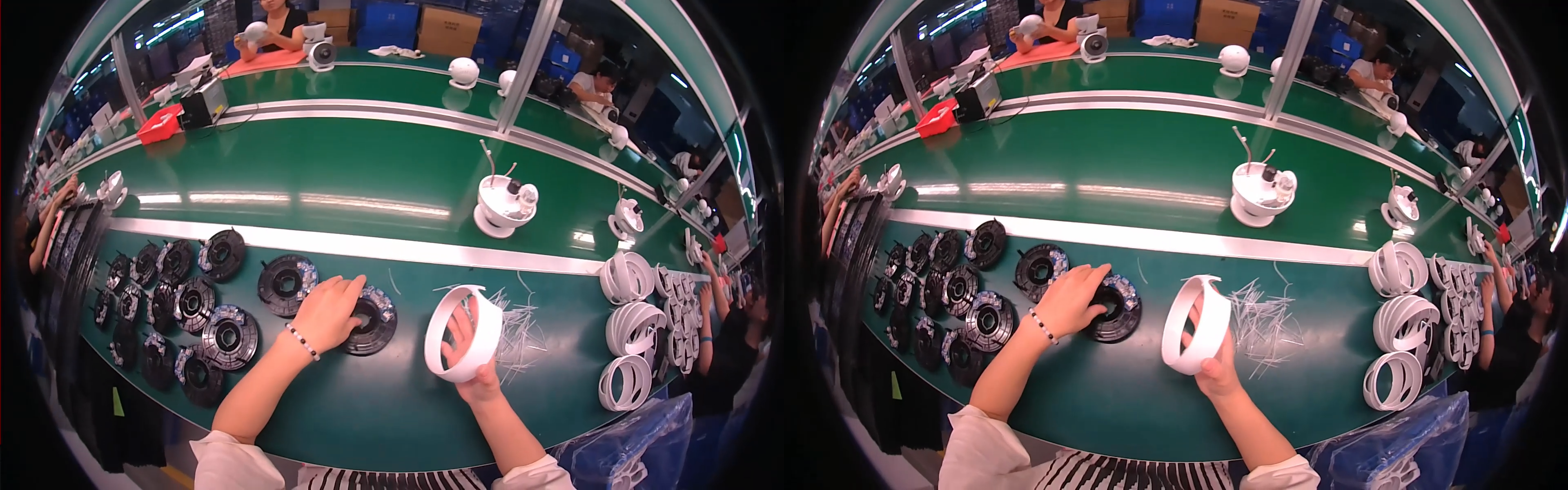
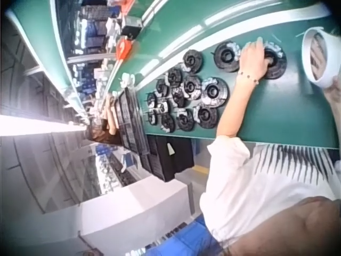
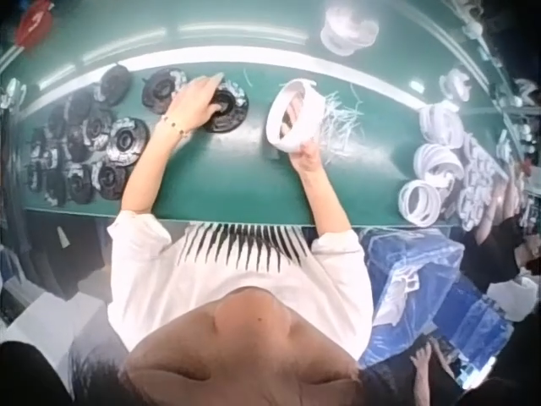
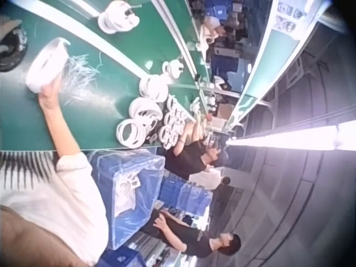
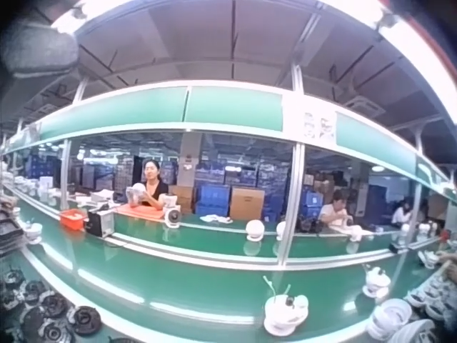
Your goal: Assembling electronic camera units by fitting sensor modules into housing components on a production line.
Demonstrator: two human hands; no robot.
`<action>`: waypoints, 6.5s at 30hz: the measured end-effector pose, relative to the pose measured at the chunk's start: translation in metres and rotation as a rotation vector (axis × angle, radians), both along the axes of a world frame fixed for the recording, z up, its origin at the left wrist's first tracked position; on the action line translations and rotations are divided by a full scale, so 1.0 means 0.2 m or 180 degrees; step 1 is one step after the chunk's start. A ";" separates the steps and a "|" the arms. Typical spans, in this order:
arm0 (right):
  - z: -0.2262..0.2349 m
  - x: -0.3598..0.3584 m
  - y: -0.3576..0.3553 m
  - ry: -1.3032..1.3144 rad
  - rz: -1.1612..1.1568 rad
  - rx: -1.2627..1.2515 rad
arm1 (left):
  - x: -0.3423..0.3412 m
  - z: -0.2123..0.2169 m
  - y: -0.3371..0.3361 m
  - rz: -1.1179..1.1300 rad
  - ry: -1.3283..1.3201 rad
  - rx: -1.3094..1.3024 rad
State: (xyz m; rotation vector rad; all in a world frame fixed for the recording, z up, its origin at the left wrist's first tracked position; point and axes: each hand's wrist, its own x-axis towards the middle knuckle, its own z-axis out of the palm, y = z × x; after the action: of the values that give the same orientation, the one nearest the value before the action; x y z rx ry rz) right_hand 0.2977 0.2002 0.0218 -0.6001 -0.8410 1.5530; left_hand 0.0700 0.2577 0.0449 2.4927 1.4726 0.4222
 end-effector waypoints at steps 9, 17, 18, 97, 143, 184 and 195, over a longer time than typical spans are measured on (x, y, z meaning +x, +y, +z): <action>-0.04 0.04 0.02 -0.0180 0.0041 -0.0010 | 0.01 -0.13 0.07 0.0316 -0.0875 -0.0626; -0.02 0.07 0.03 -0.0571 -0.0385 0.0245 | 0.13 -0.09 0.05 0.0303 -0.3656 -0.2168; 0.00 0.08 0.02 -0.0729 -0.0520 0.0316 | 0.15 -0.07 0.06 0.0121 -0.3611 -0.2509; 0.11 -0.02 -0.04 -0.4562 -0.0385 0.1942 | 0.37 -0.25 0.01 -0.0160 -0.5164 -0.5991; 0.11 0.22 -0.27 -0.4577 -0.2335 0.2977 | 0.36 -0.01 0.01 0.0430 -0.4240 -0.4945; 0.29 0.72 -0.47 -0.6258 -0.5224 0.1259 | -0.53 0.24 0.46 -0.0300 0.1122 -0.0536; 0.14 0.03 -0.27 -0.4370 -0.0381 0.3493 | -0.37 -0.02 0.32 -0.0439 0.0371 -0.0028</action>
State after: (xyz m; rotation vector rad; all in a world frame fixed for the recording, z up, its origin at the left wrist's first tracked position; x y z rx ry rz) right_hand 0.3036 0.1462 0.0493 -0.7861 -2.3550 0.1712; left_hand -0.0038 0.3218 0.0411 2.6315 1.3274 0.2495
